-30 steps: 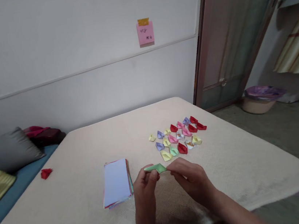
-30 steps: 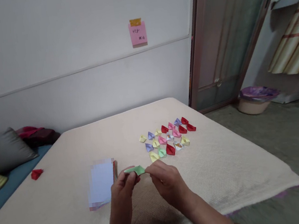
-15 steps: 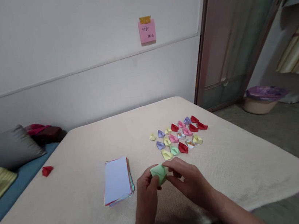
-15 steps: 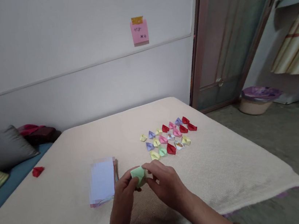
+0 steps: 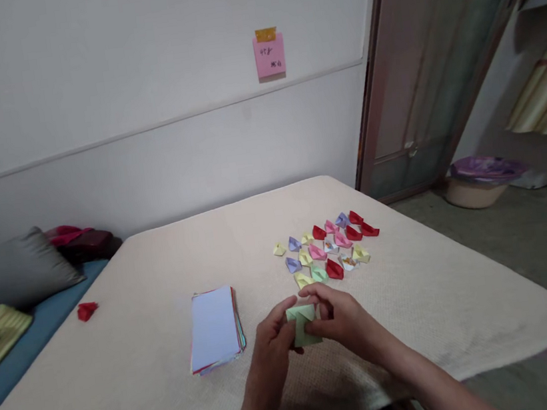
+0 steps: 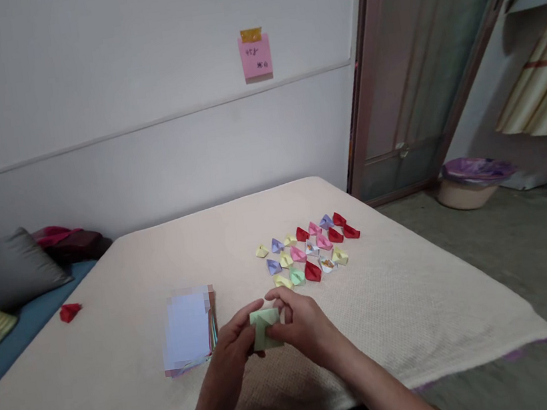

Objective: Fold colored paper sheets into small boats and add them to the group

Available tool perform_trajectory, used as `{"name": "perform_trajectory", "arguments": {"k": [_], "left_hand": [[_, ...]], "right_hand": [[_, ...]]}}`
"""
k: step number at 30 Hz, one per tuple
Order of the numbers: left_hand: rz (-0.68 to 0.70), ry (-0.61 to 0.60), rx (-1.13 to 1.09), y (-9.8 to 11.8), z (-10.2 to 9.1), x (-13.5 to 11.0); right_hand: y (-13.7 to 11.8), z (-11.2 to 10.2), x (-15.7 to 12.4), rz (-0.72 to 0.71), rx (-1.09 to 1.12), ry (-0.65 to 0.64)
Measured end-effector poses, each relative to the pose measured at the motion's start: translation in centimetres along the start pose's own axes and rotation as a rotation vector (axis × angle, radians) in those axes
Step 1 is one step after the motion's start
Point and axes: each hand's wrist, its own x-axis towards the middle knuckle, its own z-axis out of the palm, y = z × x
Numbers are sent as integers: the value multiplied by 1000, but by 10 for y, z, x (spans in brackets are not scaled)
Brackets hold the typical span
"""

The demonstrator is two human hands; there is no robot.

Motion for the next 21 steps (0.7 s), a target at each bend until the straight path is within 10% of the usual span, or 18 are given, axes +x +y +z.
{"name": "perform_trajectory", "arguments": {"k": [21], "left_hand": [[77, 92, -146, -7, 2, 4]], "right_hand": [[-2, -2, 2, 106, 379, -144]]}}
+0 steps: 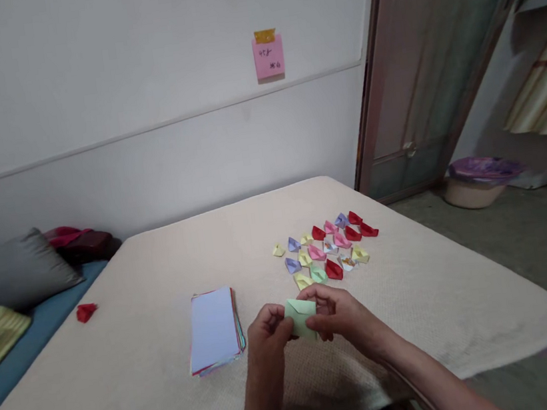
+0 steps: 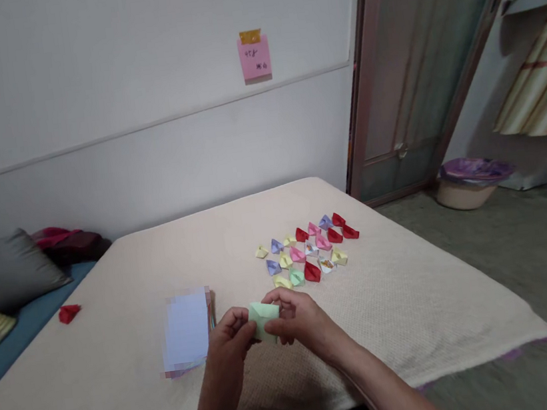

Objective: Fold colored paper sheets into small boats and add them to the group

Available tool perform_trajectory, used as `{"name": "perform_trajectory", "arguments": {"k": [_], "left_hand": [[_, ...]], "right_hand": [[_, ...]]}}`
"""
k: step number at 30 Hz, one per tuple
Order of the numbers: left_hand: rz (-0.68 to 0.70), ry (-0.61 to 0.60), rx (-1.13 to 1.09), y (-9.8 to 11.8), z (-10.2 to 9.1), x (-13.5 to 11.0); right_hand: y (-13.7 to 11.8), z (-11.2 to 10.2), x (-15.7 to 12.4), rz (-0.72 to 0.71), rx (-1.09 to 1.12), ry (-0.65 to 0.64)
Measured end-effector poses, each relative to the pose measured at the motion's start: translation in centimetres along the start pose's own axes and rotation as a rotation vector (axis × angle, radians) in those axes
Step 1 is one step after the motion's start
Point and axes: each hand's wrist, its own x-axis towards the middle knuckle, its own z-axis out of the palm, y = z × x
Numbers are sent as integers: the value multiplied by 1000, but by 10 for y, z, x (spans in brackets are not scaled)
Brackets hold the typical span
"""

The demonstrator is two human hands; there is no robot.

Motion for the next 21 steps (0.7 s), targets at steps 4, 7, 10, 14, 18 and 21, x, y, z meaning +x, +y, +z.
{"name": "perform_trajectory", "arguments": {"k": [4, 7, 10, 14, 18, 21], "left_hand": [[-2, -11, 0, 4, 2, -1], [-9, -20, -19, 5, 4, -2], [-38, -16, -53, 6, 6, -3], [-74, 2, -72, 6, 9, -6], [-7, 126, -52, -2, 8, -6], [43, 165, -54, -9, 5, -5]], "right_hand": [[2, -2, 1, -19, 25, 19], [6, 0, 3, -14, 19, 85], [8, 1, 5, -39, 41, 153], [8, 0, 4, -38, 68, 176], [8, -2, 4, -69, 69, 130], [9, -3, 4, -131, 68, 81]]}}
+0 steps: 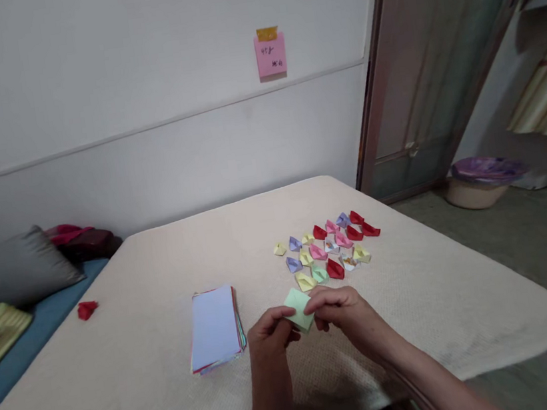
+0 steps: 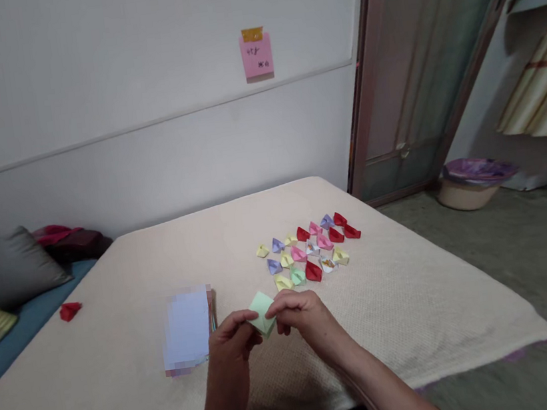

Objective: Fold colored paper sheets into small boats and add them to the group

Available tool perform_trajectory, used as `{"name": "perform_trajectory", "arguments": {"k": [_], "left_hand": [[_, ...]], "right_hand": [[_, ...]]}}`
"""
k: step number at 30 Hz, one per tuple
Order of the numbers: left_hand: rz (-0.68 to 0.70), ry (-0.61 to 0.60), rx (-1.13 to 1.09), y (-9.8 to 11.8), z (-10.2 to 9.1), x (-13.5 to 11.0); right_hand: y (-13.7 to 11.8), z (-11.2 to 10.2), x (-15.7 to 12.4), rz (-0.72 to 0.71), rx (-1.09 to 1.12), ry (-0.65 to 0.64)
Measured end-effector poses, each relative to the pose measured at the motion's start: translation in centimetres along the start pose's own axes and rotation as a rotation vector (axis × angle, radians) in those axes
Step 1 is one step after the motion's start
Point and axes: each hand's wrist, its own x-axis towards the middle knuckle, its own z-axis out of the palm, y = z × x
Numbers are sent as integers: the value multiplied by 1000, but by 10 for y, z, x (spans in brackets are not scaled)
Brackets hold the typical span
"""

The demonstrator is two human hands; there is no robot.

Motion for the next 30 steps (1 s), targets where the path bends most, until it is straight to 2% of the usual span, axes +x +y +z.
{"name": "perform_trajectory", "arguments": {"k": [5, 12, 16, 24, 30], "left_hand": [[45, -24, 26, 0, 0, -1], [124, -21, 77, 2, 5, -3], [95, -3, 36, 0, 2, -3], [-49, 94, -85, 2, 4, -2], [-21, 13, -43, -3, 1, 1]], "right_hand": [[-2, 0, -1, -27, -4, -56], [-7, 4, -3, 11, 3, -117], [-7, 3, -2, 15, 2, -93], [-5, 1, -1, -40, -78, -68], [-1, 1, -1, -59, -136, -94]]}}
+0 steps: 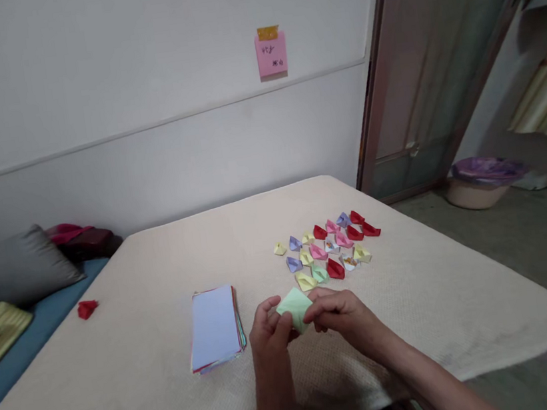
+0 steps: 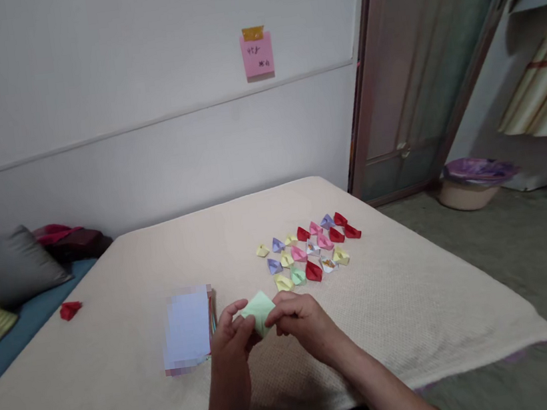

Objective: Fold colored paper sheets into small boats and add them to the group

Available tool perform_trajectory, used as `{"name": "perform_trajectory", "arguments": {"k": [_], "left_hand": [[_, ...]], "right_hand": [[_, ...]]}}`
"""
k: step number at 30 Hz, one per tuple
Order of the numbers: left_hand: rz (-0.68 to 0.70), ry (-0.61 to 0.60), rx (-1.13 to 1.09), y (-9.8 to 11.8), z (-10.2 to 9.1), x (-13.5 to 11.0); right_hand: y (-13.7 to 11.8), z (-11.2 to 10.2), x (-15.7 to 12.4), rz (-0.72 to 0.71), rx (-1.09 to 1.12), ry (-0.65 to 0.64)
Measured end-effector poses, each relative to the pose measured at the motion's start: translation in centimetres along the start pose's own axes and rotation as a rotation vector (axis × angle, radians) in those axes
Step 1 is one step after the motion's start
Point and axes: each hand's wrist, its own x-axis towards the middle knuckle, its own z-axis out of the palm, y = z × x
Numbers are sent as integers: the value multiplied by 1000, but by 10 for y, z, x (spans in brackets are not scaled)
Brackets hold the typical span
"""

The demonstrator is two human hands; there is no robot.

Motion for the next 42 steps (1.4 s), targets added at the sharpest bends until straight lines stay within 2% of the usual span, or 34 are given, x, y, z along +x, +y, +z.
{"name": "perform_trajectory", "arguments": {"k": [3, 7, 11, 17, 23, 31, 35, 42], "left_hand": [[27, 6, -9, -1, 0, 1], [45, -22, 13, -1, 0, 1], [50, -69, 52, 3, 0, 0], [3, -105, 22, 10, 4, -3], [-67, -104, -76, 4, 6, -4], [-26, -111, -24, 7, 6, -5], [-29, -96, -9, 11, 7, -6], [5, -33, -39, 0, 1, -2]], "right_hand": [[-5, -2, -1, -2, 1, 11], [-11, -2, -3, 62, 144, 108], [-7, 3, -2, 176, 96, 59], [2, 8, 2, 101, -75, 132], [2, 11, -1, 37, -217, 165], [1, 13, 1, 93, -207, 67], [1, 14, 1, 76, -231, 82], [-3, 15, 0, 104, -252, 112]]}}
